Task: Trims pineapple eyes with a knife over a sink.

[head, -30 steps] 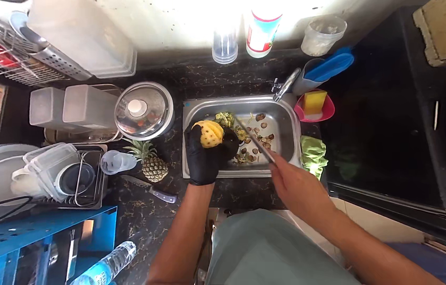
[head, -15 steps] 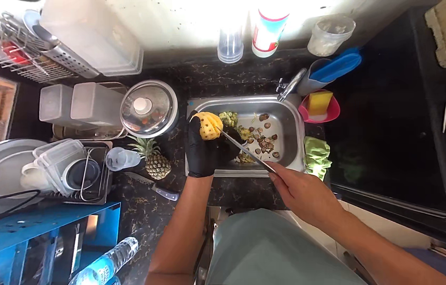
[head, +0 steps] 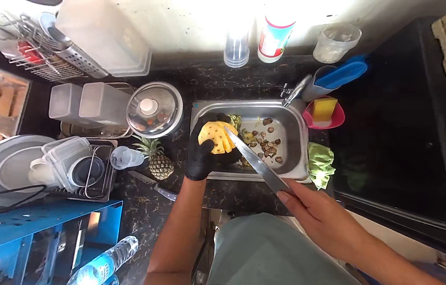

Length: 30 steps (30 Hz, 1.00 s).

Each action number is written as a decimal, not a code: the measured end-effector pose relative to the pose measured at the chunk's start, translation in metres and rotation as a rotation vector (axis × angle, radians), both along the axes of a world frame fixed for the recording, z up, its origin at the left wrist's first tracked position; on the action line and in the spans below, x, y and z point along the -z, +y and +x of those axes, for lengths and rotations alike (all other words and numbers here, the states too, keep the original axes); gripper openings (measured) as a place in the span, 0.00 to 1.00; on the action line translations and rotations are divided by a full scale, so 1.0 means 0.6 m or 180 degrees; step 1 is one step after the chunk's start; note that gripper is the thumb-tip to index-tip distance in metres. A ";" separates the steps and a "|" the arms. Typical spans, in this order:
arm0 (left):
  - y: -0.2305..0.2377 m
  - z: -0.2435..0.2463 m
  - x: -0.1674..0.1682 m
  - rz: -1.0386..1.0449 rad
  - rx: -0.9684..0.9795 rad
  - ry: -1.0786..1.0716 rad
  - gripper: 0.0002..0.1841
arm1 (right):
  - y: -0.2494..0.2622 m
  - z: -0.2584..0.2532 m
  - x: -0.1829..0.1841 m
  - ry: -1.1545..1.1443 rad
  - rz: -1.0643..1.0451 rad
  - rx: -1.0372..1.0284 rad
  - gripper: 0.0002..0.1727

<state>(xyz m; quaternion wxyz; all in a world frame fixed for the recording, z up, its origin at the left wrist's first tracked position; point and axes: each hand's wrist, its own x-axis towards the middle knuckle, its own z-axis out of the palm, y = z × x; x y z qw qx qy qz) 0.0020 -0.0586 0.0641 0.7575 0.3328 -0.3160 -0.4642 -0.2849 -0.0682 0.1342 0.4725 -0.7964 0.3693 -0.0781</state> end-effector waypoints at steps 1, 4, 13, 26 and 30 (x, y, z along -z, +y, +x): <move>-0.001 0.002 0.001 -0.0078 0.0057 -0.0075 0.33 | 0.001 0.002 -0.002 -0.0006 0.0027 0.0001 0.22; 0.006 0.013 0.018 -0.0091 0.0112 -0.0219 0.31 | 0.001 0.001 -0.004 -0.0052 0.0158 -0.0040 0.21; 0.004 0.009 0.008 -0.0203 0.0068 -0.0455 0.31 | 0.004 0.004 -0.015 -0.0016 0.0657 -0.0098 0.22; -0.002 -0.001 0.006 0.0023 -0.0032 -0.0432 0.32 | 0.006 0.013 -0.002 0.0035 -0.0366 0.0122 0.23; -0.014 -0.007 -0.018 -0.0102 -0.0170 -0.0329 0.33 | 0.010 0.014 0.012 0.0082 -0.0843 0.0108 0.24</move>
